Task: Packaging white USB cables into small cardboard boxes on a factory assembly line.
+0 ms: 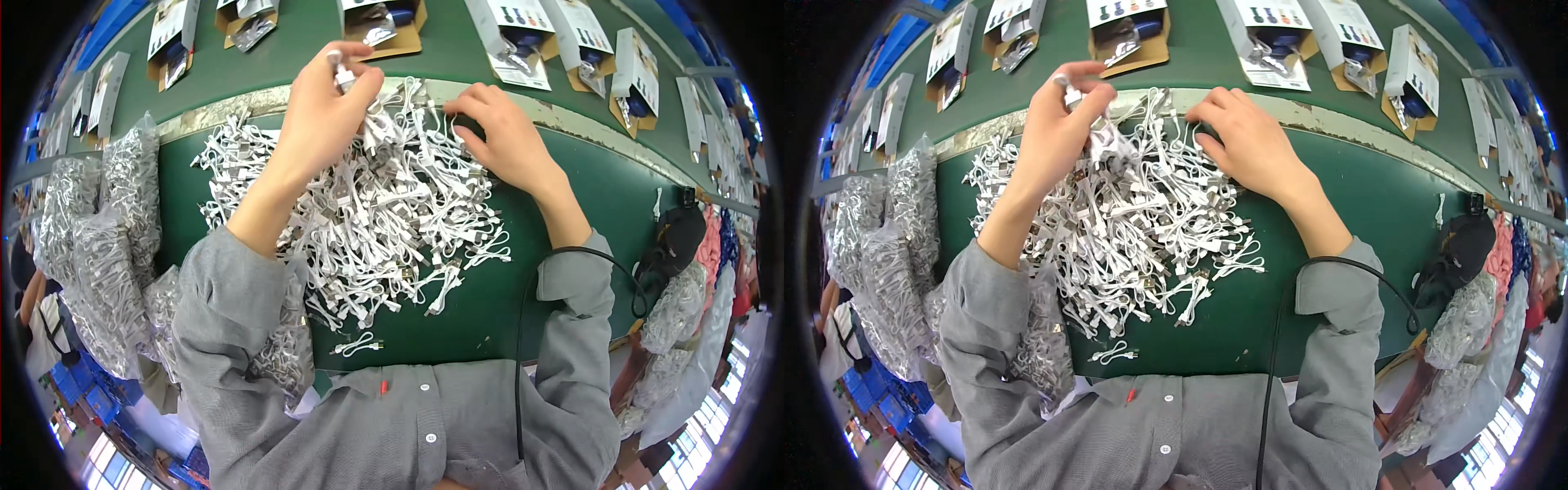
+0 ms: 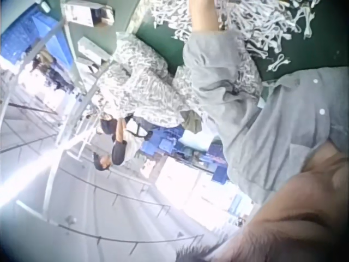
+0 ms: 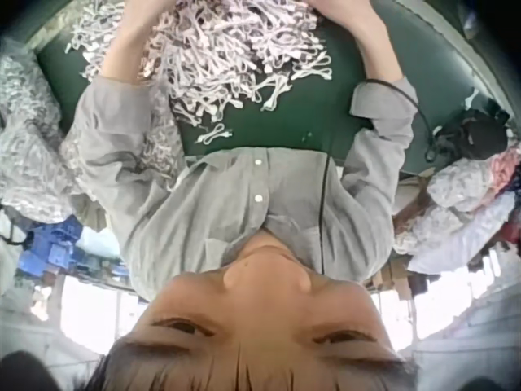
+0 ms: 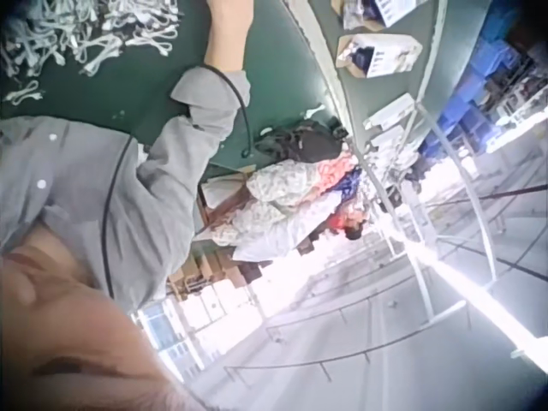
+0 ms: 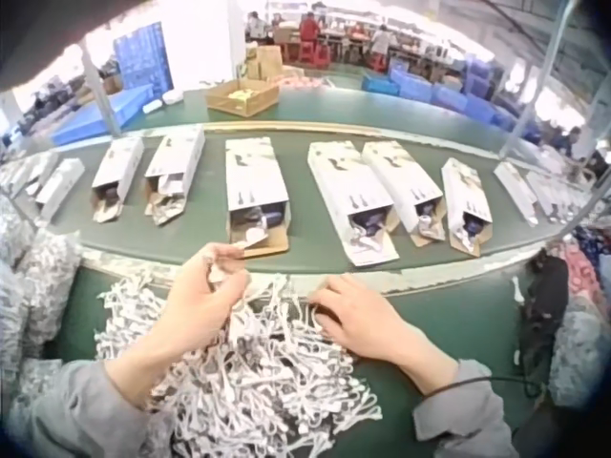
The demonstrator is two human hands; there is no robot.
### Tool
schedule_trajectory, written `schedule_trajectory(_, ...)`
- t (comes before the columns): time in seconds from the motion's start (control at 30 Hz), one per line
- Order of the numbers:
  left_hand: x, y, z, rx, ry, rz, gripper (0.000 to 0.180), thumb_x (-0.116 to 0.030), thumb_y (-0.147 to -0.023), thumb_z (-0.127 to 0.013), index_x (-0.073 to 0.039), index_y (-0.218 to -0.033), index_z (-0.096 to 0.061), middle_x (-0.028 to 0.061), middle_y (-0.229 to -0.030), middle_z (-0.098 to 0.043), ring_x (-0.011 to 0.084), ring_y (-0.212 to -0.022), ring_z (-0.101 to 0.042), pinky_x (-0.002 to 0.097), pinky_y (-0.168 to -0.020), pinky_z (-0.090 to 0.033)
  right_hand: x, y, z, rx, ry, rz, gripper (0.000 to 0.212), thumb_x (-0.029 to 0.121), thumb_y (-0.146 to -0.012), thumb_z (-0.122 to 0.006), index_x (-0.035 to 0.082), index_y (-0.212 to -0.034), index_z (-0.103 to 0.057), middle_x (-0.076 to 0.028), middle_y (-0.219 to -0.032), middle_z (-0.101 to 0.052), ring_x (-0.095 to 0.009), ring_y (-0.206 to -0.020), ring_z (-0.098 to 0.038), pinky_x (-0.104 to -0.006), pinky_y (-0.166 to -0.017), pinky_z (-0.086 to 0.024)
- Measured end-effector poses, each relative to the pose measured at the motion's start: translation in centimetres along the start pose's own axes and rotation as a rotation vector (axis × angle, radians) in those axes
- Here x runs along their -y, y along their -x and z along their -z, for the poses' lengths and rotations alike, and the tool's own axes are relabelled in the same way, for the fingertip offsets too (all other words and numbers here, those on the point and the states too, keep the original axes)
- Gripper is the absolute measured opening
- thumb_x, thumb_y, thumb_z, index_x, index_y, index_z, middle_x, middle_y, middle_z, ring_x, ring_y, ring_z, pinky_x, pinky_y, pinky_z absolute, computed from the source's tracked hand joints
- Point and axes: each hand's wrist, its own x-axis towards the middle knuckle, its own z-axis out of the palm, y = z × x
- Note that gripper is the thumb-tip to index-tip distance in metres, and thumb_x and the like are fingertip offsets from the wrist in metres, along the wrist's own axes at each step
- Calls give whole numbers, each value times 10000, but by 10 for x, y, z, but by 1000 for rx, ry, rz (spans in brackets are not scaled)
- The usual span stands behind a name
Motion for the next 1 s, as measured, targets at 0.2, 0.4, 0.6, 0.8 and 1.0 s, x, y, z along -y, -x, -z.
schedule_trajectory(0.2,39,-19,-12,271,-392,-342,444,-171,-892,-587,-31,-1313,-572,210,-1326,-545,370,-1170,-565,434,-1004,-450,-7,-12,-1,-68,1,155,189,74,-839,-681,66,-1024,-645,-50,-1000,-606,-284,-906,-600,-402,-774,-508)
schedule_trajectory(0.4,32,-12,-21,302,-406,-401,381,-257,-899,-592,-56,-1221,-625,186,-1131,-647,368,-1041,-629,448,-916,-489,-11,-5,0,-163,76,200,166,64,-840,-657,83,-1004,-648,-54,-982,-614,-277,-906,-607,-402,-761,-510)
schedule_trajectory(0.6,24,-7,-27,305,-548,-383,465,-358,-895,-586,-113,-1290,-575,180,-1105,-653,380,-1027,-638,475,-881,-508,-13,-12,7,-66,69,242,132,57,-840,-670,45,-941,-585,-79,-967,-600,-287,-891,-588,-392,-770,-497)
schedule_trajectory(0.8,14,-9,-33,329,-643,-295,398,-370,-867,-601,-86,-1135,-676,170,-1067,-668,381,-977,-658,492,-863,-514,-36,-3,10,-15,195,322,150,53,-815,-609,39,-958,-566,-93,-904,-567,-278,-863,-586,-398,-749,-491)
schedule_trajectory(1.0,8,-12,-33,321,-449,-171,347,-250,-804,-646,-23,-1064,-679,236,-927,-692,404,-914,-668,468,-866,-513,-71,28,47,-383,-143,-338,79,64,-905,-644,9,-957,-666,-66,-777,-662,-170,-662,-624,-280,-639,-507)
